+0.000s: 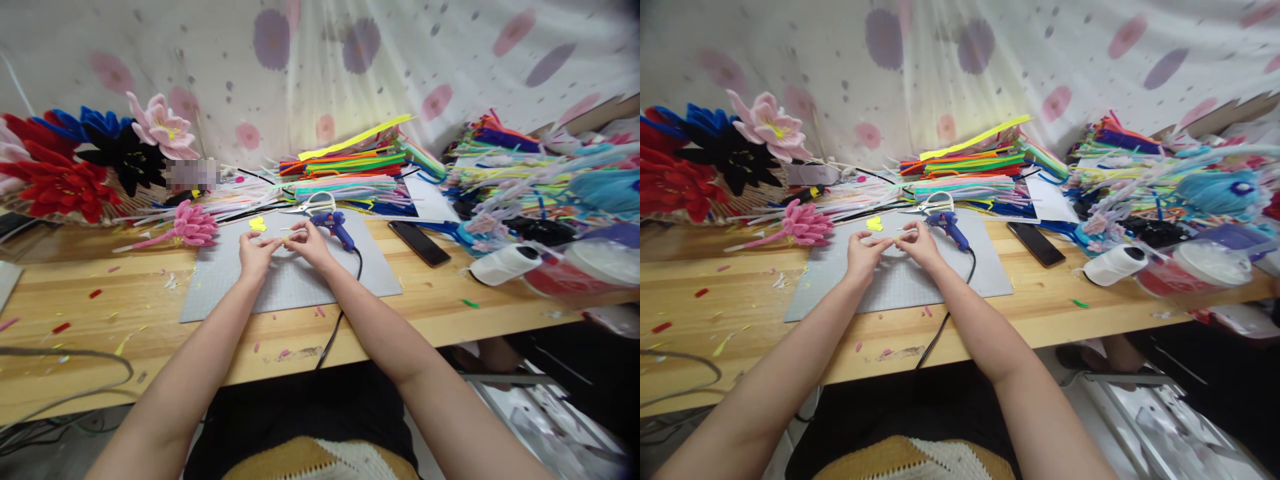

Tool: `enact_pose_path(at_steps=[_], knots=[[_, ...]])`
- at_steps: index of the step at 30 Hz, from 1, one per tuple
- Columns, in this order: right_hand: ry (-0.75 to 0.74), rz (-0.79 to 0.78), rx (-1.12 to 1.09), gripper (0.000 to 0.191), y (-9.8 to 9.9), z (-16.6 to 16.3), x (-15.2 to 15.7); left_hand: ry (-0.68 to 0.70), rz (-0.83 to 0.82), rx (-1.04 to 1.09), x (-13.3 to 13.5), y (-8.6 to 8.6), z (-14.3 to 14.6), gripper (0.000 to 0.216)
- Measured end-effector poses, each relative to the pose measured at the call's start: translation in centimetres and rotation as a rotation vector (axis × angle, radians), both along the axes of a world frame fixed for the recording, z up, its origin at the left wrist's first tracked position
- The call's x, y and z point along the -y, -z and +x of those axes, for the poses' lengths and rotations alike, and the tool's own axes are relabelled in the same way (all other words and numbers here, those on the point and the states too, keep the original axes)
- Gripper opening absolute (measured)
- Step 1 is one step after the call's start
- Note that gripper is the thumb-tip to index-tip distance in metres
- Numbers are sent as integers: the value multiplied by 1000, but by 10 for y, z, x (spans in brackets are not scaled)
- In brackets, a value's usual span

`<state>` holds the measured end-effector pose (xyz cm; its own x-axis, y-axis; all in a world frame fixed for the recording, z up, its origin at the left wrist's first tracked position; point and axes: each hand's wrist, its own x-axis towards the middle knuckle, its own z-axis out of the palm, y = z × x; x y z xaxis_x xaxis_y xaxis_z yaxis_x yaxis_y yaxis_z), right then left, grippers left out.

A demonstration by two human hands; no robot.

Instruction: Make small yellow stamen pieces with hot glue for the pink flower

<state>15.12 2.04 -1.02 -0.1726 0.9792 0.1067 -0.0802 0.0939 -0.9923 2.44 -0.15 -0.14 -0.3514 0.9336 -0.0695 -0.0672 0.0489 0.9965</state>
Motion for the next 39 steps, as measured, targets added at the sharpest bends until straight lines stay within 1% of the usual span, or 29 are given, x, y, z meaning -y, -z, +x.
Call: enact_pose_path(at_steps=[6, 11, 18, 25, 28, 30, 36, 39], knots=[[-39, 7, -35, 41, 0, -1, 1, 14, -25, 13, 0, -1, 0, 58], [-68, -2, -50, 43, 1, -1, 0, 37, -18, 74, 0, -2, 1, 55], [-39, 10, 7, 42, 7, -4, -1, 73, -6, 111, -2, -1, 0, 45], [-38, -25, -36, 41, 6, -4, -1, 86, -35, 160, 1, -5, 1, 47], [-43, -34, -59, 41, 6, -3, 0, 106, -7, 130, 2, -4, 1, 52], [-36, -28, -53, 41, 5, -3, 0, 95, 8, 89, 2, -3, 0, 53], [6, -2, -56, 38, 4, -2, -1, 77, 25, 17, 2, 0, 0, 48], [3, 17, -80, 39, 5, -2, -2, 45, 7, 28, 1, 0, 1, 47]])
